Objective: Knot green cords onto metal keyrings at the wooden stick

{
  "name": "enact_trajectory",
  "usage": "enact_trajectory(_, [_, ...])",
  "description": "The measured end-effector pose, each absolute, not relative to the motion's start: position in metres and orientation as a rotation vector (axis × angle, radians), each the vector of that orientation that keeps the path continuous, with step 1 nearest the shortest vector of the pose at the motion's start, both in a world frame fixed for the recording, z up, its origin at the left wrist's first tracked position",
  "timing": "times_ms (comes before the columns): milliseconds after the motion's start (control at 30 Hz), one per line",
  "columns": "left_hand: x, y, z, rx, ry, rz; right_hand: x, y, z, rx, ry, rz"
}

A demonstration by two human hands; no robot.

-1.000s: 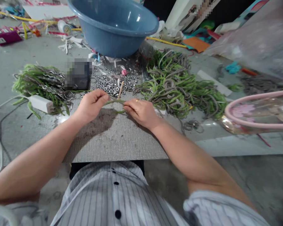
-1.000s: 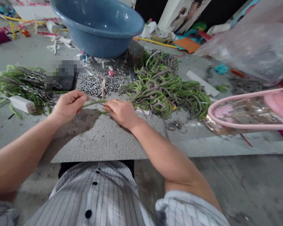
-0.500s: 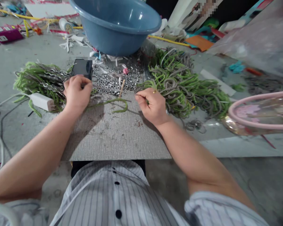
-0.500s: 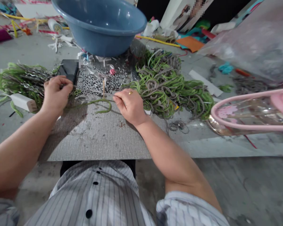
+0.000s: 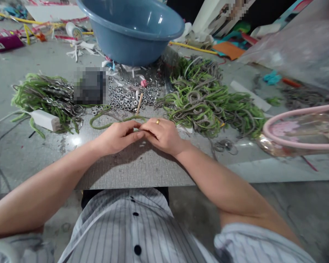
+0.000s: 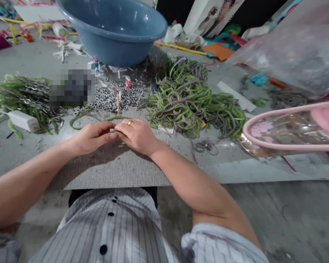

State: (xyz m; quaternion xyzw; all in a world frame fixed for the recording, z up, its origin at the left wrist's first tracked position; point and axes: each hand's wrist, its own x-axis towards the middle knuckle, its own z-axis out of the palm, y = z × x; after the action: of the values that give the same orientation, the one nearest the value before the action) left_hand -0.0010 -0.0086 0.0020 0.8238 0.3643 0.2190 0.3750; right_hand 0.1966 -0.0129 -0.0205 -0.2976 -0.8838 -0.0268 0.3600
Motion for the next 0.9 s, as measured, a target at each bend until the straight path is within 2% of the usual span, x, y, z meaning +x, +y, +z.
enact_trajectory(267, [-0.01, -0.003, 0.009, 2.217, 1.228, 0.736, 0.222, 0.013, -0.03, -1.244, -1.941, 0.329])
enact_trajectory(367, [-0.011, -0.001, 0.005, 2.247, 1.264, 0.755, 0.236, 0.026, -0.036, -1.478, -1.719, 0.215])
enact_trajectory(500, [-0.012, 0.0, 0.001, 2.318, 1.26, 0.741, 0.249, 0.034, -0.037, -1.764, -1.787, -0.004])
enact_trajectory(600, [-0.012, 0.0, -0.001, 2.367, 1.255, 0.694, 0.256, 0.035, -0.034, -1.963, -1.853, -0.047])
enact_trajectory(733, [-0.013, 0.001, -0.001, 2.392, 1.266, 0.673, 0.268, 0.043, -0.034, -1.858, -1.822, 0.031])
enact_trajectory(900, [-0.014, 0.002, -0.003, 2.398, 1.261, 0.68, 0.301, 0.069, -0.05, -1.562, -1.391, 0.139])
